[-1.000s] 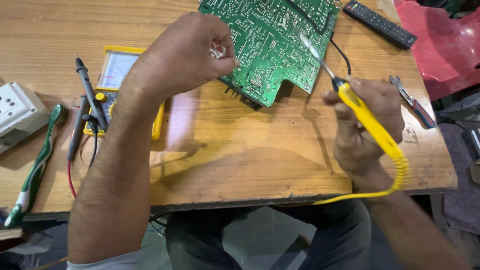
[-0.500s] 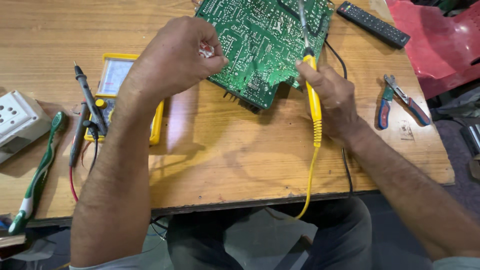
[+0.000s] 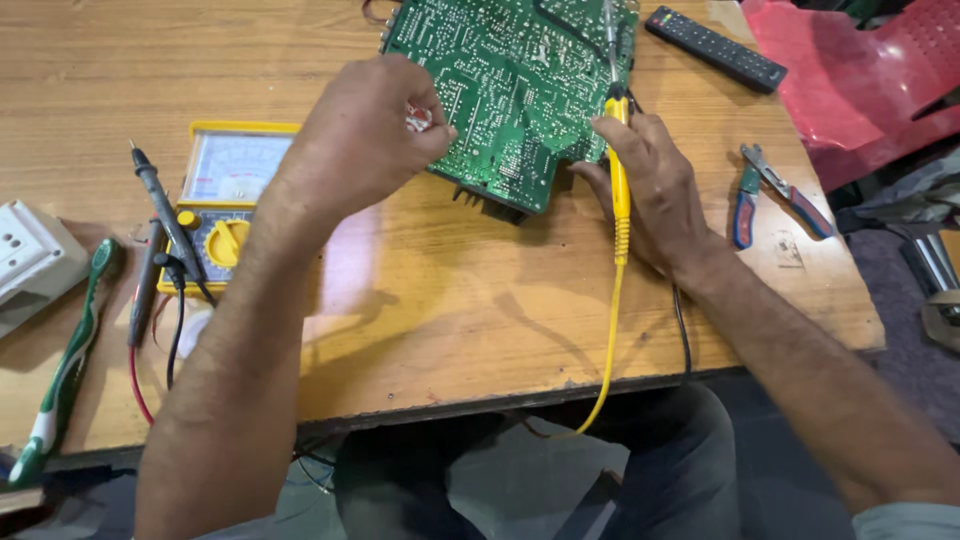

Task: The person positions a large green circuit board on a wooden workbench, holds a component against the board's edge, and uses a soldering iron to solder the component's pins to the board, working along the connection points while steadying the board with the other hand.

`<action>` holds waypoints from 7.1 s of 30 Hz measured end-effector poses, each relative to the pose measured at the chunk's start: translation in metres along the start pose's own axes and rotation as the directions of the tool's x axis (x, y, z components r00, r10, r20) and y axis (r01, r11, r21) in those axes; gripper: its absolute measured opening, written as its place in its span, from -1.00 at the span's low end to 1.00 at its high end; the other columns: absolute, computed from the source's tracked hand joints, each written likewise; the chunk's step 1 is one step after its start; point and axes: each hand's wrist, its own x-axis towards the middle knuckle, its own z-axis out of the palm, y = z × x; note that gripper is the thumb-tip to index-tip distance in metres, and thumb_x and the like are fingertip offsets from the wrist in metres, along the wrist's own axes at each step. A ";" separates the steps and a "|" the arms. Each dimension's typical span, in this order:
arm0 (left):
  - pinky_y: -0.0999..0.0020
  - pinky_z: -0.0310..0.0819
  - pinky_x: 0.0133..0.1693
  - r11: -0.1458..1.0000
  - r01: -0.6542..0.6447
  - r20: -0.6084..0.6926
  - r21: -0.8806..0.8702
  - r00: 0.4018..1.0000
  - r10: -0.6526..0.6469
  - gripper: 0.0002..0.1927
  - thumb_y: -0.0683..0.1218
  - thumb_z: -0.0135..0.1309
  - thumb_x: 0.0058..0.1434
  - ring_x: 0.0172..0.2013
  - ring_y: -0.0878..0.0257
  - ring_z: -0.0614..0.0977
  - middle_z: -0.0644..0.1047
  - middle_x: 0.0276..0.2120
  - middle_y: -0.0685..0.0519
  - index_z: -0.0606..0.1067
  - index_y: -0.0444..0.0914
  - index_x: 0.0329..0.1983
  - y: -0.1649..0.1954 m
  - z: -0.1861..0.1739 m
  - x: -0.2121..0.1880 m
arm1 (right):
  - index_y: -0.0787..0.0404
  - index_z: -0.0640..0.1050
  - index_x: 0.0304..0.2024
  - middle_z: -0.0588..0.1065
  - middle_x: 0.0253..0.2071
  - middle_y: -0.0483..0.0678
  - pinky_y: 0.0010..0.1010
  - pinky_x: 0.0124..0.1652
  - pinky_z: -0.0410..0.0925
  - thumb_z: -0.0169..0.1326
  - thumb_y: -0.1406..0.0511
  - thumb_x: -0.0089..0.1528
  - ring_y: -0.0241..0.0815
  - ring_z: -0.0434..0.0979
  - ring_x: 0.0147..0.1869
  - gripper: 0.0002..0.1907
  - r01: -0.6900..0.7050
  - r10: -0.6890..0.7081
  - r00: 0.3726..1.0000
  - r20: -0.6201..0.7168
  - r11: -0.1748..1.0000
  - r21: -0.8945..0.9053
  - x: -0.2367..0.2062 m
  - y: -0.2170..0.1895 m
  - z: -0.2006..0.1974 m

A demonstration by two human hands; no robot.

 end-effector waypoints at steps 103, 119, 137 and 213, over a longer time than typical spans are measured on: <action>0.10 0.54 -0.19 0.998 -0.050 0.221 -0.037 0.973 0.057 -0.84 -0.12 0.33 0.05 -0.25 -0.04 0.67 0.63 -0.36 -0.14 0.61 -0.29 -0.40 0.020 0.023 0.017 | 0.36 0.48 -0.07 0.53 -0.24 0.09 -0.29 -0.24 0.53 0.06 0.30 0.60 -0.06 0.63 -0.23 -0.78 -0.268 0.487 0.852 0.191 0.093 0.959 -0.030 0.063 -0.007; 0.11 0.54 -0.16 0.998 -0.053 0.208 -0.030 0.976 0.058 -0.87 -0.14 0.31 0.05 -0.23 -0.01 0.67 0.63 -0.33 -0.13 0.61 -0.28 -0.40 0.019 0.025 0.017 | 0.36 0.47 -0.03 0.52 -0.20 0.07 -0.26 -0.22 0.54 0.06 0.32 0.60 -0.07 0.62 -0.23 -0.81 -0.249 0.466 0.871 0.159 0.138 0.959 -0.030 0.059 -0.009; 0.08 0.53 -0.17 0.998 -0.048 0.206 -0.029 0.977 0.053 -0.86 -0.13 0.32 0.06 -0.23 -0.04 0.67 0.63 -0.35 -0.14 0.61 -0.28 -0.40 0.018 0.023 0.016 | 0.34 0.46 -0.03 0.51 -0.10 0.05 -0.25 -0.20 0.55 0.07 0.34 0.60 -0.08 0.63 -0.18 -0.84 -0.217 0.439 0.889 0.133 0.146 0.965 -0.031 0.060 -0.010; 0.11 0.54 -0.12 0.999 0.010 0.213 -0.050 0.977 0.001 -0.83 -0.11 0.30 0.09 -0.19 -0.01 0.67 0.63 -0.33 -0.12 0.58 -0.29 -0.39 0.011 0.019 0.015 | 0.37 0.39 -0.16 0.43 -0.23 0.02 -0.35 -0.37 0.58 0.03 0.33 0.55 -0.20 0.55 -0.39 -0.77 -0.072 0.283 0.942 -0.181 0.698 0.713 -0.029 0.008 -0.021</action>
